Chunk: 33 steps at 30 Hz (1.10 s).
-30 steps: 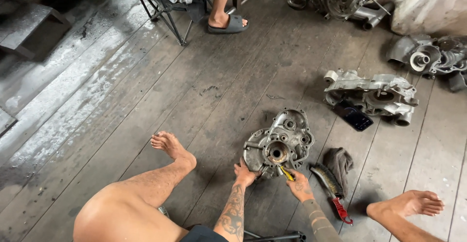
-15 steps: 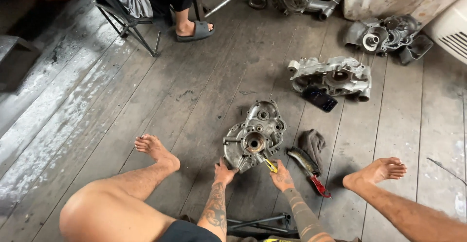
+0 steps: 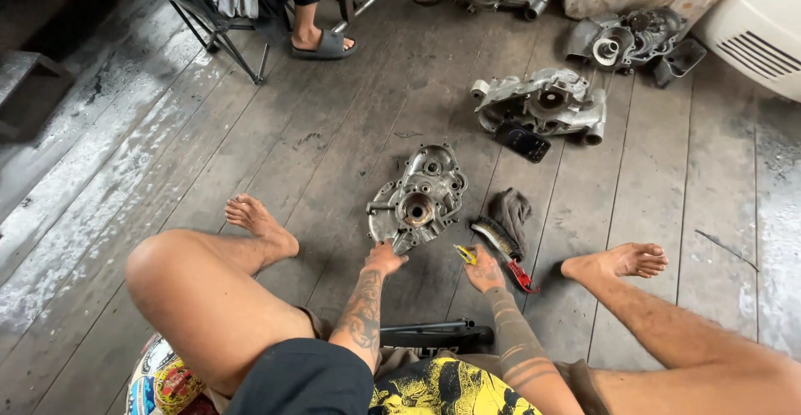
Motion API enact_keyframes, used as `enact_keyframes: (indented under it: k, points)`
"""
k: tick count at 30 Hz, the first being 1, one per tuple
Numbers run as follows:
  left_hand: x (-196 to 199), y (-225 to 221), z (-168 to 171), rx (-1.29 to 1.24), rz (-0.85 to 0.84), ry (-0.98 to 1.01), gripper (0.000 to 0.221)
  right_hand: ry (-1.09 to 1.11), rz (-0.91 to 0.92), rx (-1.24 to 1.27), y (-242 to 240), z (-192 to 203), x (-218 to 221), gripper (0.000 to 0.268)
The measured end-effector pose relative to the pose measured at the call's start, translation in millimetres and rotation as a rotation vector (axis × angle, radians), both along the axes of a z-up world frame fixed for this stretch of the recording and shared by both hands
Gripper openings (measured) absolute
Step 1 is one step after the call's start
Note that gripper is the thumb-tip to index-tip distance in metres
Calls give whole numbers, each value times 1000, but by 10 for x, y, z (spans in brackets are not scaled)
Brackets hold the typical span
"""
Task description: Scraping and cleaning residue from a motorcycle engine casing using a small hand tool and a wire brush.
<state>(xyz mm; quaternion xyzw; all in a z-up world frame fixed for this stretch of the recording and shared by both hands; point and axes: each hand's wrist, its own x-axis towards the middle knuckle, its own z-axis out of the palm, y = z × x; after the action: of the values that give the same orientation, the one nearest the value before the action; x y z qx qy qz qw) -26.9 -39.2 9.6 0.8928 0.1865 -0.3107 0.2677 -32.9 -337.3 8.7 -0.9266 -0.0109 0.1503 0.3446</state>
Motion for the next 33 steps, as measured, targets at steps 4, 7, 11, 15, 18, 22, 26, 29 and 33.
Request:
enact_keyframes:
  k: [4, 7, 11, 15, 18, 22, 26, 29, 33]
  points:
    - [-59, -124, 168, -10, -39, 16, 87, 0, -20, -5, -89, -66, 29, 45]
    - [-119, -246, 525, -60, -84, 21, 81, -26, 8, 9, -63, 95, -28, 45]
    - [-53, -398, 561, -82, -70, -30, 75, -63, 46, 18, -15, 192, -43, 46]
    - [-43, -526, 701, -108, -101, 6, 75, -121, 73, 40, 10, 198, -63, 48]
    - [-106, -568, 872, -180, -125, 23, 71, -142, 72, 51, -27, 141, -77, 48]
    - [-49, -626, 779, -163, -137, 45, 72, -136, 81, -1, -58, 60, -84, 50]
    - [-25, -631, 575, -188, -136, 38, 71, -127, 77, 1, -63, -75, -77, 49]
    - [-1, -631, 425, -202, -116, 15, 75, -109, 84, -25, -36, -98, -84, 49]
    - [44, -593, 426, -156, -94, 30, 74, -80, 91, -34, 27, -93, -92, 50]
